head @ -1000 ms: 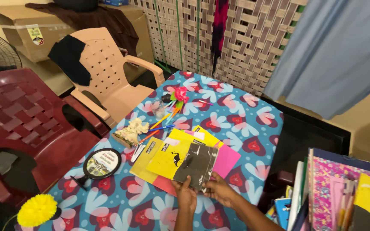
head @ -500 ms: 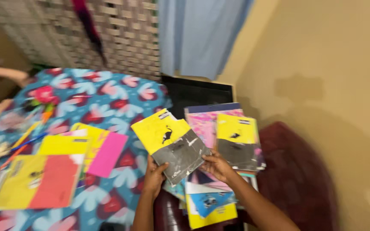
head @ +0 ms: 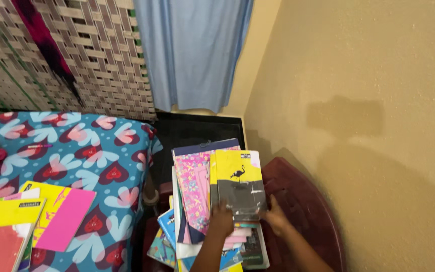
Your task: The person organizes a cluttered table by sorting books, notebooks, and stationery items. They pick up various books and notebooks, stack them on a nearby chair, and then gather pens and other small items from the table, placing them on a chair.
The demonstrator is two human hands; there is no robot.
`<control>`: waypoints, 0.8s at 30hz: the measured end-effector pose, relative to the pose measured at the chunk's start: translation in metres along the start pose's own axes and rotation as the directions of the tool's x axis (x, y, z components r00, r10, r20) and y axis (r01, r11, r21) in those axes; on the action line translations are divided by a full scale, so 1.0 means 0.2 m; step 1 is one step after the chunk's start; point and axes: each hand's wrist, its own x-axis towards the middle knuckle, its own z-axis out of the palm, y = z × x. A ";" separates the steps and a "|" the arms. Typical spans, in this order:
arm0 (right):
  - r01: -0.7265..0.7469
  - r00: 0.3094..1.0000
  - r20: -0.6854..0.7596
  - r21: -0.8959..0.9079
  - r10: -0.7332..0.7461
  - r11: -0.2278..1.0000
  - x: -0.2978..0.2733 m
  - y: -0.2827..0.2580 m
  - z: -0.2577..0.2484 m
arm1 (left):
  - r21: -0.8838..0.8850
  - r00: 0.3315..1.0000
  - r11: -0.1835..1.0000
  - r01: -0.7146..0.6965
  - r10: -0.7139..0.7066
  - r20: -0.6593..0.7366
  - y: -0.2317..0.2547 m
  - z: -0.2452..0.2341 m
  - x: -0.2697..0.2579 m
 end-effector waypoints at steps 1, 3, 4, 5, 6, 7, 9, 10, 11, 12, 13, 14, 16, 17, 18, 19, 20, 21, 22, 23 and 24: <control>0.095 0.995 0.026 -0.322 -0.092 0.942 0.03 -0.02 0.00 | 0.128 0.975 0.991 -0.022 -0.007 0.221 0.00 0.02 -0.01; 0.246 0.963 0.149 -0.820 -0.223 0.516 0.06 -0.03 0.02 | 0.126 0.993 0.991 -0.038 0.023 0.116 0.00 0.05 -0.01; 0.286 0.954 0.200 -0.830 -0.224 0.479 0.07 -0.02 0.04 | 0.124 0.997 0.991 -0.044 0.036 0.065 -0.01 0.06 -0.02; 0.326 0.943 0.253 -0.835 -0.218 0.442 0.07 0.00 0.08 | 0.114 0.997 0.993 -0.043 0.035 0.072 -0.02 0.09 -0.03; 0.367 0.929 0.305 -0.837 -0.210 0.405 0.07 0.02 0.11 | 0.104 0.996 0.994 -0.043 0.035 0.078 -0.04 0.11 -0.04; 0.352 0.936 0.342 -0.892 -0.085 0.283 0.07 0.03 0.13 | 0.091 0.996 0.995 -0.042 0.035 0.078 -0.05 0.12 -0.03; 0.354 0.921 0.350 -0.935 0.168 0.011 0.07 0.02 0.19 | 0.068 0.995 0.995 -0.068 0.062 0.080 -0.09 0.14 -0.03; 0.359 0.917 0.355 -0.933 0.179 0.012 0.08 0.00 0.22 | 0.056 0.994 0.995 -0.080 0.075 0.078 -0.12 0.14 -0.03; 0.364 0.912 0.358 -0.931 0.199 0.012 0.08 -0.02 0.22 | 0.043 0.992 0.991 -0.125 0.124 0.015 -0.13 0.17 -0.05; 0.368 0.906 0.361 -0.930 0.220 0.011 0.07 -0.04 0.21 | 0.035 0.984 0.985 -0.169 0.170 -0.049 -0.15 0.19 -0.07; 0.365 0.907 0.356 -0.931 0.225 0.004 0.08 -0.07 0.23 | 0.035 0.970 0.977 -0.209 0.212 -0.120 -0.19 0.20 -0.07; 0.362 0.908 0.351 -0.932 0.230 -0.004 0.08 -0.11 0.24 | 0.035 0.974 0.978 -0.205 0.208 -0.088 -0.21 0.20 -0.09; 0.313 0.913 0.292 -0.949 0.284 -0.033 0.08 -0.14 0.35 | 0.038 0.983 0.982 -0.183 0.184 -0.019 -0.25 0.21 -0.17; 0.269 0.914 0.235 -0.961 0.330 -0.062 0.07 -0.16 0.40 | 0.052 0.981 0.980 -0.194 0.194 0.011 -0.28 0.20 -0.21; 0.225 0.911 0.175 -0.969 0.373 -0.096 0.07 -0.18 0.48 | 0.064 0.978 0.977 -0.205 0.203 0.043 -0.31 0.18 -0.25; 0.233 0.918 0.165 -0.961 0.361 -0.152 0.05 -0.16 0.60 | 0.071 0.976 0.975 -0.208 0.203 0.078 -0.35 0.17 -0.31; 0.239 0.925 0.157 -0.949 0.347 -0.208 0.05 -0.15 0.73 | 0.026 0.986 0.986 -0.165 0.165 0.022 -0.42 0.15 -0.36; 0.250 0.932 0.158 -0.931 0.326 -0.264 0.05 -0.16 0.87 | -0.018 0.992 0.993 -0.120 0.119 -0.041 -0.50 0.11 -0.41; 0.310 0.927 0.241 -0.924 0.285 -0.226 0.03 -0.15 1.03 | -0.062 0.992 0.995 -0.077 0.070 -0.104 -0.59 0.07 -0.47; 0.374 0.914 0.326 -0.908 0.241 -0.190 0.02 -0.15 1.19 | -0.163 0.970 0.987 -0.006 -0.033 -0.240 -0.71 0.02 -0.50; 0.439 0.892 0.408 -0.885 0.196 -0.154 0.00 -0.14 1.34 | -0.266 0.920 0.963 0.047 -0.145 -0.364 -0.86 -0.05 -0.52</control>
